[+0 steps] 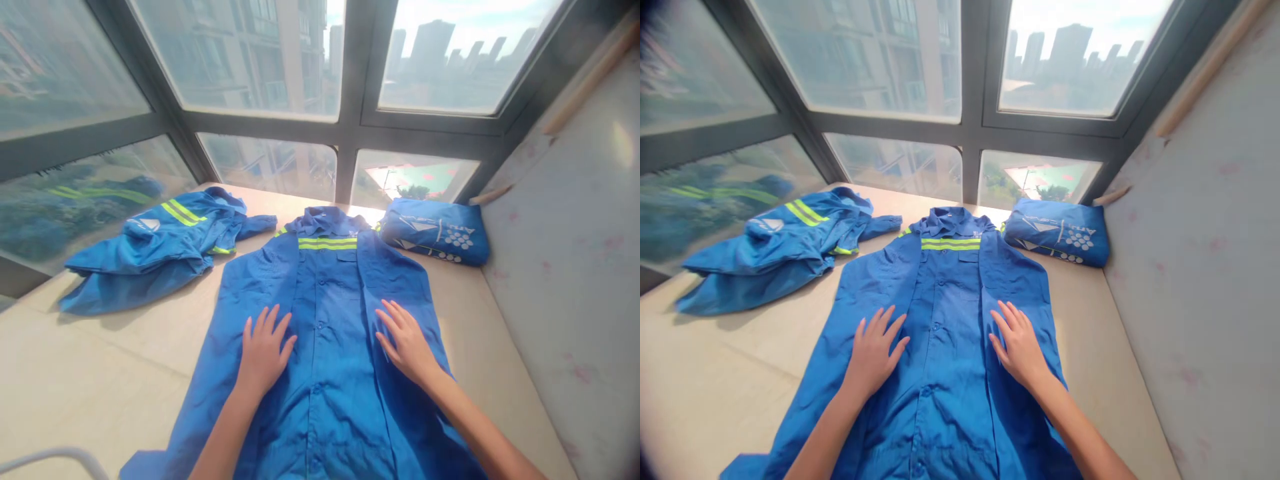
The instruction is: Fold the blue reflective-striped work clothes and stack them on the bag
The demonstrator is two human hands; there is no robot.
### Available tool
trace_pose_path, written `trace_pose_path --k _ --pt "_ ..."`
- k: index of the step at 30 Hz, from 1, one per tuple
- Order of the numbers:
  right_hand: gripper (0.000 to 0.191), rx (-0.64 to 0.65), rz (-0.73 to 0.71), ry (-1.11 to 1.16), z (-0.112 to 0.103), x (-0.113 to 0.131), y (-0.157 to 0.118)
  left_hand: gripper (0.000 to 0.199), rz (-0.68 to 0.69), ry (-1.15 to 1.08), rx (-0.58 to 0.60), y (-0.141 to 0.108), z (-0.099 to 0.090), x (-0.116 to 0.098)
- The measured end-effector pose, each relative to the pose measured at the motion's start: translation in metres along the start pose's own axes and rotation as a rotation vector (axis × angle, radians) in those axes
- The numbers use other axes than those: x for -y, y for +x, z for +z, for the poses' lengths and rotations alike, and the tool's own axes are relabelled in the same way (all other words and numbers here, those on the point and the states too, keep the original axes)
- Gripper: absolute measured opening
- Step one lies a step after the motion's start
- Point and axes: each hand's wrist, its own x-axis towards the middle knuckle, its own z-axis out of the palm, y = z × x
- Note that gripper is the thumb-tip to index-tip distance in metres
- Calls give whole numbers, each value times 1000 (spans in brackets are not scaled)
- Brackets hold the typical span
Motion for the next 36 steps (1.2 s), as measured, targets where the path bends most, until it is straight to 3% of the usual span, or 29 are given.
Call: trace_pose_path --k 3,6,13,16,18,21,25,29,32,36 --pt "58 56 27 -42 12 24 -9 57 -4 58 17 -10 16 12" --pt "55 71 56 -87 23 34 -2 58 18 87 23 -5 23 18" --pt "56 50 91 -83 28 36 19 57 37 64 -3 26 20 28" --pt "57 1 89 -13 24 29 18 54 -4 66 -44 29 13 22" --pt "56 -72 107 52 19 18 10 50 -30 30 -86 23 5 6" --pt "55 -225 233 119 10 -5 -16 45 34 -200 -108 2 -8 -39" --pt "59 -341 444 252 3 -24 -76 39 280 -651 48 -41 -16 -125" --pt "70 -344 742 573 4 -16 -133 41 502 -868 201 -75 -14 -199" --pt "76 -329 899 782 4 -6 -158 44 573 -866 324 -87 -5 -230" --pt "69 -213 977 897 -4 -1 -165 47 478 -892 442 -92 4 -238"
